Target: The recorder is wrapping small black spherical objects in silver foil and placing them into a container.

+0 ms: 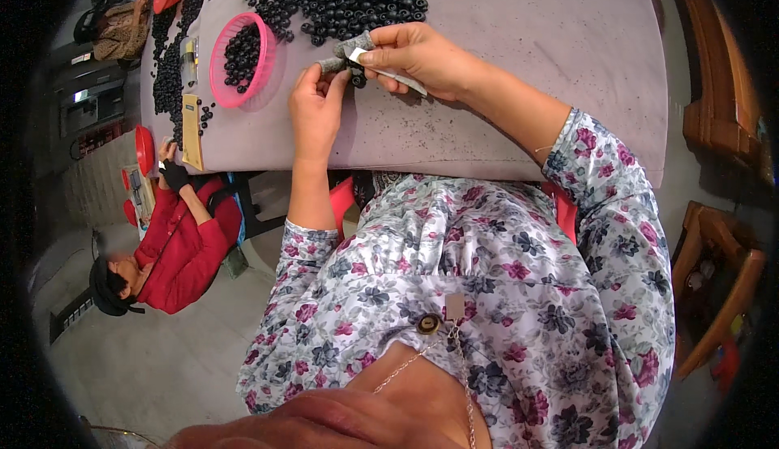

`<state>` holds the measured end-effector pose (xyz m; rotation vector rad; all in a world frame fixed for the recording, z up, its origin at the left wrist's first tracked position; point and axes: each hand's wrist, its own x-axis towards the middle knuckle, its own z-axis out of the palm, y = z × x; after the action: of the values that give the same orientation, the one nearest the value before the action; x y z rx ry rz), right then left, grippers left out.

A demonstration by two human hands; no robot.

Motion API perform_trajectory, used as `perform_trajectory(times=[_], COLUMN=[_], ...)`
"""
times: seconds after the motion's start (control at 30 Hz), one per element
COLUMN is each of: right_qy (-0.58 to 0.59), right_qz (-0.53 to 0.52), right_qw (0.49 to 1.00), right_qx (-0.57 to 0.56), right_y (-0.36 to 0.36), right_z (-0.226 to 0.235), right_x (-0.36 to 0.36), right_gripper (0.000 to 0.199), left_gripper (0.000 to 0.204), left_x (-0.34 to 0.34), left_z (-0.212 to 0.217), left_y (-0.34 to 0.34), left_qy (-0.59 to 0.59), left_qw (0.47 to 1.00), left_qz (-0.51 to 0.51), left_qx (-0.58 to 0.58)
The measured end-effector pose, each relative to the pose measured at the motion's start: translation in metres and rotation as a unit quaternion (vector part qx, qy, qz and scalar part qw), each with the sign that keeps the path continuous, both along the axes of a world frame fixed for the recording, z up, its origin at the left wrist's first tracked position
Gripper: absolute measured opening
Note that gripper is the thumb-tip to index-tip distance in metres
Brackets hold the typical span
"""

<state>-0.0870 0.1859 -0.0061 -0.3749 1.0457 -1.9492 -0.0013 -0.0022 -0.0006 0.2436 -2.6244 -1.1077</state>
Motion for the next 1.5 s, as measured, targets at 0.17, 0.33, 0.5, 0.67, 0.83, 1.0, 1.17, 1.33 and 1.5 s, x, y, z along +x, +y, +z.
perform_trajectory(times=[0.17,0.33,0.5,0.67,0.83,1.0,1.17,1.33,1.5], right_qy=[0.020,0.031,0.045,0.116,0.178,0.204,0.214,0.176,0.201], right_qz=[0.006,-0.003,0.025,0.048,0.042,0.037,0.051,0.060,0.063], right_qw=[1.000,0.999,0.998,0.990,0.982,0.976,0.973,0.980,0.975], right_qx=[0.013,0.036,0.037,0.066,0.051,0.066,0.074,0.072,0.074], right_y=[-0.001,-0.004,-0.001,0.000,-0.002,-0.003,-0.002,0.000,-0.001], right_z=[-0.007,0.002,-0.003,0.009,0.018,0.015,0.013,0.014,0.020], right_x=[-0.001,0.004,0.002,0.008,0.020,0.022,0.019,0.014,0.017], right_gripper=[0.014,0.015,0.014,0.010,0.022,0.023,0.017,0.016,0.016], left_gripper=[0.020,0.019,0.019,0.015,0.015,0.025,0.027,0.023,0.021], left_x=[0.009,0.019,0.026,0.027,0.023,0.027,0.028,0.030,0.031], left_z=[-0.001,0.003,0.004,-0.005,-0.001,-0.008,0.002,-0.006,-0.008], left_y=[-0.003,0.000,0.002,0.007,-0.003,0.003,0.009,0.002,0.002], left_qy=[-0.012,-0.004,-0.035,-0.037,-0.102,-0.124,-0.145,-0.155,-0.144], left_qw=[0.999,0.999,0.997,0.975,0.705,0.569,0.549,0.523,0.539], left_qz=[-0.025,-0.037,-0.052,0.021,0.002,-0.013,-0.045,-0.062,-0.041], left_qx=[-0.046,-0.034,-0.044,0.217,0.702,0.813,0.822,0.836,0.829])
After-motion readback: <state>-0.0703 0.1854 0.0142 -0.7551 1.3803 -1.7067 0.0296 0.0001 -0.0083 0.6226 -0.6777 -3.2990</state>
